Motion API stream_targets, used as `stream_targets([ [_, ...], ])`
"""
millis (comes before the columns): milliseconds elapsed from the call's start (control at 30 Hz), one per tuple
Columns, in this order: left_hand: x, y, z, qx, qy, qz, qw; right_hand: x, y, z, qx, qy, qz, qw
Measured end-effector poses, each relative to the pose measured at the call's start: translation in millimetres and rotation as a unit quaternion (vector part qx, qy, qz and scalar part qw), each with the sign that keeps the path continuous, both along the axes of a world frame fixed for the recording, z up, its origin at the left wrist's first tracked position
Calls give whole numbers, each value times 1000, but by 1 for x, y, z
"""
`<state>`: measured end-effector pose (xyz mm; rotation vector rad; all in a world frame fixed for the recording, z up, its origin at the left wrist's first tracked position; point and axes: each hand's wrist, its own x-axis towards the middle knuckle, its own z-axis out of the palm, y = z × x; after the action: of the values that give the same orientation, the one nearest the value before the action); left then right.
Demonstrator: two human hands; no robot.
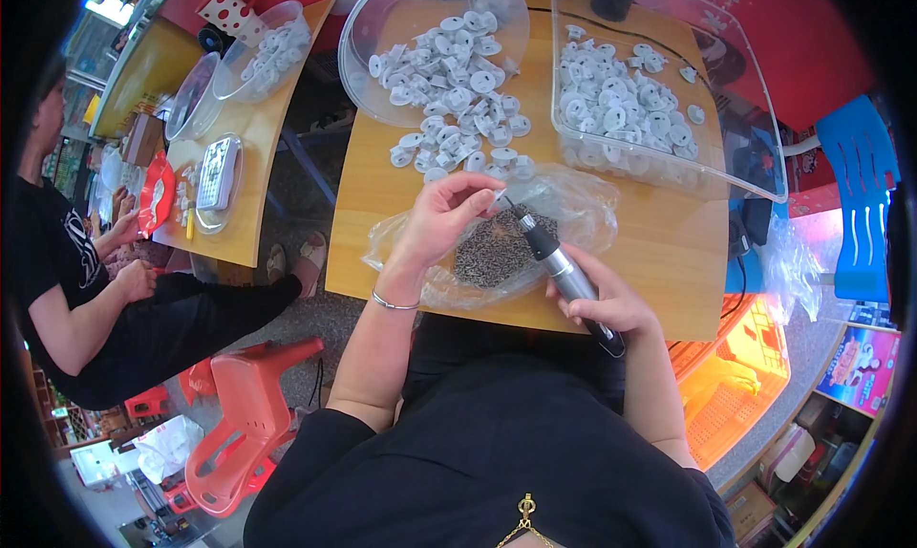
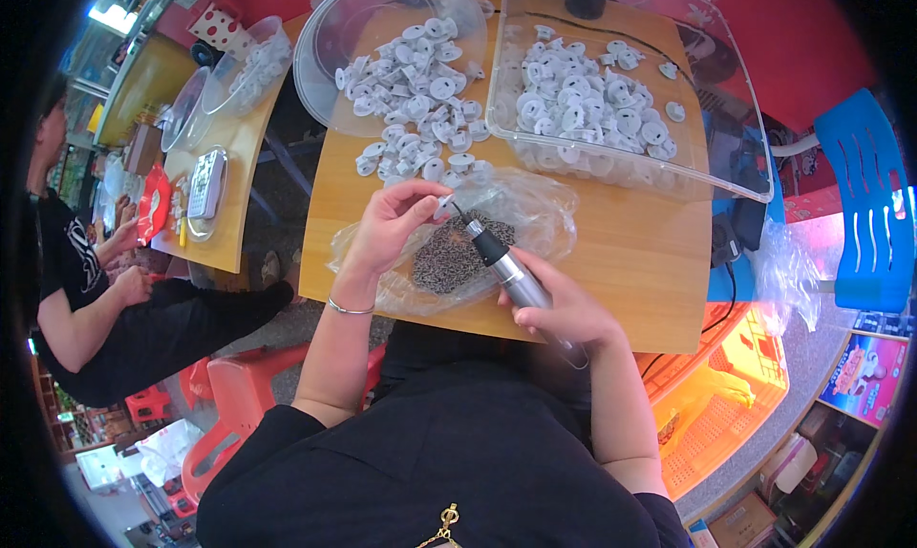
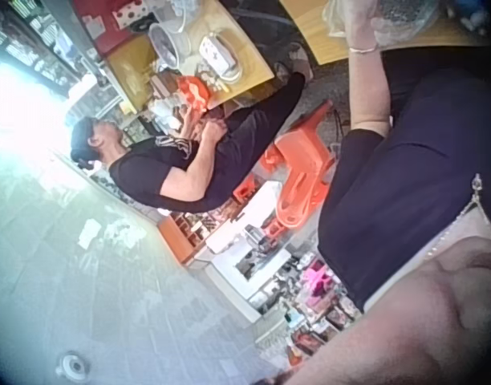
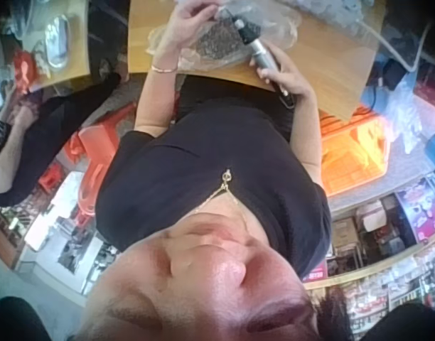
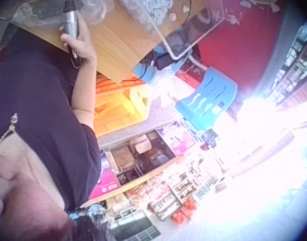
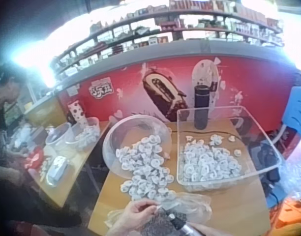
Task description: The person assembles plastic components by picking up plastic parts and driving screws into them using an electric screwdriver.
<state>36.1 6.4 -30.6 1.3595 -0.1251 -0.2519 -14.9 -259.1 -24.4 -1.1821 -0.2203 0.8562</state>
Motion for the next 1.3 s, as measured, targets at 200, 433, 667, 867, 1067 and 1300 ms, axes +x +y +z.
stream_targets([
  [200,0,1,-1,-4,9,-4,1000,1,0,0,7,0,4,1000],
  [433,0,4,-2,-11,15,-9,1000,1,-3,1,-6,26,20,999],
  [667,2,3,-1,-12,21,-11,1000,2,-2,-1,4,14,27,1000],
  [867,3,2,2,-6,24,-5,1000,2,-2,2,-20,6,29,999],
  [1067,3,0,4,-1,26,-3,1000,3,-3,0,-16,-7,34,999],
  [1300,2,1,1,-19,61,4,998,2,-4,-2,12,13,31,999],
])
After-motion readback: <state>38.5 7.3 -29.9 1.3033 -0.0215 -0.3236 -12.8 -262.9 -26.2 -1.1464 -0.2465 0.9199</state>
